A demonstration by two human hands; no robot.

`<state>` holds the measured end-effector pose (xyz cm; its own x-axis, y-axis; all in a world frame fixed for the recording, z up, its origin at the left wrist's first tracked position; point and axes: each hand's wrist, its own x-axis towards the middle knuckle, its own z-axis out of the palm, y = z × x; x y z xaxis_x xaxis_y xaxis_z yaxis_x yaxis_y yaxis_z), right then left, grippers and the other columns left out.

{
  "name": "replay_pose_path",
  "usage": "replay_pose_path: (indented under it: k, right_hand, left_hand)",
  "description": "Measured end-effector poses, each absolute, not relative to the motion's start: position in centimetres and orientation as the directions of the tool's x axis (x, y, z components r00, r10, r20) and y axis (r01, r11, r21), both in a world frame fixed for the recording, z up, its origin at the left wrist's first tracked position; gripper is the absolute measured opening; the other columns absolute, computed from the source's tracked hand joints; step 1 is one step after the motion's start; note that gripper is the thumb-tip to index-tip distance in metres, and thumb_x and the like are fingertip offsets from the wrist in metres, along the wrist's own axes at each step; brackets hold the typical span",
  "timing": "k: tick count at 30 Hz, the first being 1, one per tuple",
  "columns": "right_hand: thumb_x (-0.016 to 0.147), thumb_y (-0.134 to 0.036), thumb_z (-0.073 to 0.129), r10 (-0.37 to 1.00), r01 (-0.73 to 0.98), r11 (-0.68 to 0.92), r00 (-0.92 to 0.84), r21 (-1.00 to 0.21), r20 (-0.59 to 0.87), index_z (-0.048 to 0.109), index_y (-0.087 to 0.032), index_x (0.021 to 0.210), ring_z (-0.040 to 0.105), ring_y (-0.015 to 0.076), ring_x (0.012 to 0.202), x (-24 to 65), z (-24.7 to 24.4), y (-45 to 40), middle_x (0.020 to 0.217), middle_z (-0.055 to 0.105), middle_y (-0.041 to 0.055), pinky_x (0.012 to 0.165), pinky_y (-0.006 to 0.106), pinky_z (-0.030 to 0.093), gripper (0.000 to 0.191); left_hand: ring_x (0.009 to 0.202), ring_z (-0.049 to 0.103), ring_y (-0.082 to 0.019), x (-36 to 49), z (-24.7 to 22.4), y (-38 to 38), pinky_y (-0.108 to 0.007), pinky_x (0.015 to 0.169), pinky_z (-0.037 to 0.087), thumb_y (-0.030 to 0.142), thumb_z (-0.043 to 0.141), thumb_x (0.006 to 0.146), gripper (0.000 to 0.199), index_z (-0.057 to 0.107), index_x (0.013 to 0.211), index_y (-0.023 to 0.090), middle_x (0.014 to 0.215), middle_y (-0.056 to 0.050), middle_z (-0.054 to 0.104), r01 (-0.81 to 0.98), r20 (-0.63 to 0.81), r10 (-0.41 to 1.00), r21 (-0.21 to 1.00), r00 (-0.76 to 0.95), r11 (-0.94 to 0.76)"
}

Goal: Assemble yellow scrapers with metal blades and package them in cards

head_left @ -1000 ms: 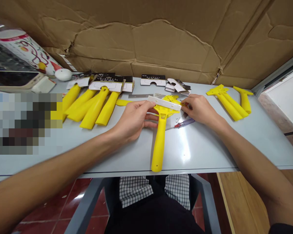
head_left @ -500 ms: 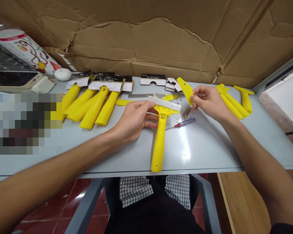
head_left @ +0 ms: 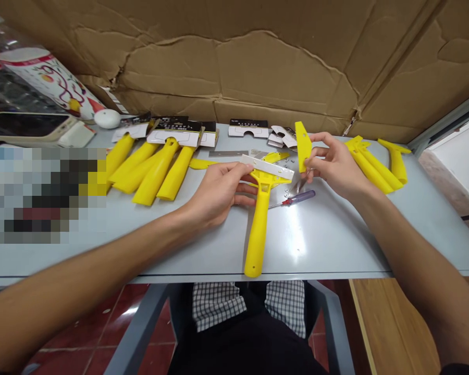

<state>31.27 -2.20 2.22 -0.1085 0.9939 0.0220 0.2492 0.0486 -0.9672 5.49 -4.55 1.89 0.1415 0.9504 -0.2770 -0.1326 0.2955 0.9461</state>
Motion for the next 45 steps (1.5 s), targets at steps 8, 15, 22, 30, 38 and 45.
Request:
replay_pose_path:
  k: [8,15,22,30,38,45]
  right_hand:
    - [0.085,-0.047,0.089,0.993,0.18,0.119,-0.028,-0.976,0.115,0.063,-0.028,0.092,0.078,0.0231,0.078,31.7,1.4,-1.7,0.089,0.071,0.002,0.057,0.036,0.062,0.033]
    - [0.08,-0.036,0.092,0.988,0.147,0.152,-0.024,-0.977,0.15,0.072,-0.029,0.096,0.074,0.021,0.073,32.2,1.1,-1.6,0.086,0.072,0.0018,0.065,0.039,0.066,0.027]
    - [0.079,-0.029,0.088,0.99,0.141,0.139,-0.001,-0.98,0.14,0.073,-0.034,0.113,0.071,0.02,0.065,32.1,1.2,-1.6,0.089,0.071,-0.0001,0.069,0.047,0.068,0.038]
    - [0.071,-0.017,0.089,0.995,0.009,0.098,0.028,-0.995,0.098,0.057,-0.041,0.141,0.072,0.0199,0.068,31.9,1.1,-1.8,0.09,0.07,-0.0053,0.072,0.047,0.071,0.081]
    - [0.075,-0.022,0.087,0.992,0.126,0.129,-0.018,-0.984,0.128,0.041,-0.046,0.163,0.075,0.0209,0.072,31.9,1.0,-2.1,0.099,0.072,-0.0027,0.073,0.048,0.072,0.102]
    - [0.081,-0.026,0.086,0.989,0.131,0.145,0.007,-0.981,0.147,0.068,-0.037,0.13,0.074,0.0228,0.08,31.7,1.3,-2.1,0.094,0.068,0.0008,0.076,0.049,0.072,0.054]
  left_hand:
    - [0.066,0.072,-0.018,5.5,2.0,-4.5,-0.027,0.051,0.058,0.024,0.066,0.1,0.022,0.072,0.081,0.014,0.084,-0.009,0.074,-0.161,-0.284,0.945,0.937,0.163,0.309]
    - [0.069,0.074,-0.019,5.4,1.7,-4.5,-0.028,0.055,0.058,0.025,0.064,0.102,0.024,0.074,0.084,0.014,0.093,-0.013,0.079,-0.154,-0.28,0.939,0.937,0.202,0.313]
    - [0.07,0.074,-0.019,5.3,1.7,-4.5,-0.028,0.056,0.057,0.025,0.063,0.103,0.025,0.074,0.084,0.014,0.095,-0.013,0.08,-0.163,-0.274,0.939,0.937,0.206,0.309]
    - [0.07,0.074,-0.019,5.4,1.7,-4.4,-0.028,0.056,0.056,0.025,0.062,0.104,0.024,0.076,0.088,0.013,0.097,-0.015,0.081,-0.154,-0.287,0.936,0.935,0.201,0.32]
    - [0.07,0.074,-0.019,5.4,1.7,-4.4,-0.028,0.056,0.056,0.025,0.063,0.104,0.024,0.075,0.087,0.013,0.096,-0.014,0.08,-0.157,-0.281,0.937,0.936,0.206,0.315]
    - [0.07,0.075,-0.02,5.3,1.6,-4.4,-0.03,0.057,0.057,0.027,0.065,0.103,0.025,0.075,0.084,0.014,0.096,-0.014,0.08,-0.163,-0.276,0.94,0.937,0.201,0.31]
